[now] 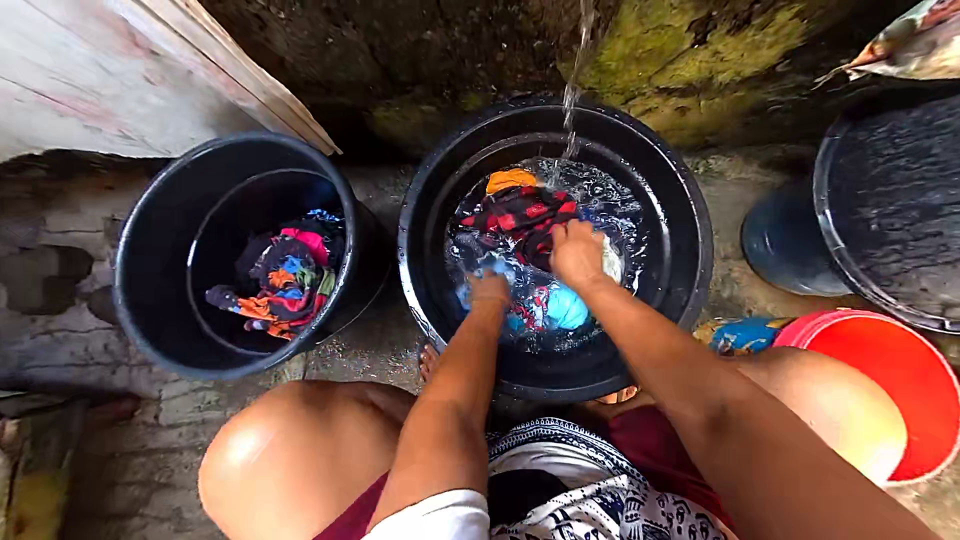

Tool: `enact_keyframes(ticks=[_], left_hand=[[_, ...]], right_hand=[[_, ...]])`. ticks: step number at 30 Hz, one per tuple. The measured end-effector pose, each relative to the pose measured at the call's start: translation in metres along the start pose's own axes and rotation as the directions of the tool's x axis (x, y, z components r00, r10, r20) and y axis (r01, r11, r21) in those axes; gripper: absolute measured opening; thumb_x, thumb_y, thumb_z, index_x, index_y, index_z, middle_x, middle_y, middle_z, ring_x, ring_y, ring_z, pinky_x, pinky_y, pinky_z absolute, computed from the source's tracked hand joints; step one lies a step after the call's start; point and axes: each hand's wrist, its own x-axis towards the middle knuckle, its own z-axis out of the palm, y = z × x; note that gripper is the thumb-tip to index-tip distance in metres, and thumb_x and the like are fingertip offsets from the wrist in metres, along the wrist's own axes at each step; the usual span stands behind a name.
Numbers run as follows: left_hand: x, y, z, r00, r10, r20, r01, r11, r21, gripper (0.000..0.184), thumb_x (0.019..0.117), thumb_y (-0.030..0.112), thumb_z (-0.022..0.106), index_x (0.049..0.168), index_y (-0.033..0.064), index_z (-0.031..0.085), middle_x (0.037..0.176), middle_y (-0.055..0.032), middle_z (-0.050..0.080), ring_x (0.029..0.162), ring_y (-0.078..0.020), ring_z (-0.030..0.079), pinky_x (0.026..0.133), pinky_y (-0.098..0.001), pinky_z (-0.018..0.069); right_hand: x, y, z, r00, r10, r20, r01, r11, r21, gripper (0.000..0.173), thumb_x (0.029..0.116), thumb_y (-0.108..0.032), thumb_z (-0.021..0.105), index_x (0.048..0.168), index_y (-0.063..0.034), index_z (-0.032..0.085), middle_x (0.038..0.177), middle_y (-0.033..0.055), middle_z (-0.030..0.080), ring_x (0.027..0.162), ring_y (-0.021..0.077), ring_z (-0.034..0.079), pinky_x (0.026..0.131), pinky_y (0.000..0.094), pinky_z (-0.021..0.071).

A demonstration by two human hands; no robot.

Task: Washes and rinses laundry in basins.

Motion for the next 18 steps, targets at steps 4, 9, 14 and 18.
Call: enact_keyframes(ticks=[4, 9, 14, 18], left_hand=[[-0.010, 0.038, 0.034, 0.988, 0.036, 0.152, -0.053, 0.992, 0.114, 0.070, 0.0992, 0.021, 0.062, 0.161, 0.0070, 0.031, 0.168, -0.0227, 0.021, 0.152, -0.0515, 0.020, 0.114, -0.0748, 0.0252], [-0.008, 0.021, 0.005, 0.938, 0.227, 0.260, -0.258, 0.962, 0.090, 0.062, 0.1008, 0.013, 0.057, 0.158, 0.0028, 0.035, 0.161, -0.0237, 0.037, 0.149, -0.0438, 0.034, 0.118, -0.0655, 0.0285], [-0.012, 0.032, -0.003, 0.973, -0.019, 0.231, -0.037, 0.971, 0.235, 0.053, 0.0978, 0.027, 0.065, 0.140, -0.0029, 0.056, 0.152, -0.0292, 0.046, 0.138, -0.0514, 0.044, 0.101, -0.0733, 0.0421], [-0.033, 0.042, -0.066, 0.950, 0.200, 0.241, -0.216, 0.976, 0.039, 0.054, 0.0951, 0.028, 0.072, 0.136, -0.0057, 0.057, 0.136, -0.0306, 0.058, 0.129, -0.0472, 0.055, 0.104, -0.0673, 0.0438]], right_hand=[[0.001, 0.013, 0.051, 0.982, 0.012, 0.190, -0.024, 0.998, 0.064, 0.071, 0.1014, -0.033, 0.059, 0.164, -0.0217, 0.028, 0.173, 0.0130, 0.011, 0.154, 0.0547, 0.005, 0.108, 0.0877, 0.0092], [-0.005, 0.023, 0.075, 0.916, 0.171, 0.363, -0.191, 0.981, 0.020, 0.062, 0.1049, -0.030, 0.052, 0.160, -0.0069, 0.034, 0.164, 0.0265, 0.031, 0.152, 0.0505, 0.022, 0.120, 0.0737, 0.0089], [0.023, 0.020, 0.037, 0.692, 0.024, 0.722, -0.047, 0.999, 0.012, 0.050, 0.1043, -0.025, 0.054, 0.142, 0.0073, 0.053, 0.149, 0.0324, 0.048, 0.143, 0.0490, 0.041, 0.114, 0.0696, 0.0314], [0.042, 0.037, -0.011, 0.916, -0.025, 0.400, -0.226, 0.792, 0.567, 0.037, 0.1064, -0.022, 0.053, 0.121, 0.0098, 0.066, 0.123, 0.0300, 0.066, 0.116, 0.0422, 0.063, 0.103, 0.0604, 0.0472]])
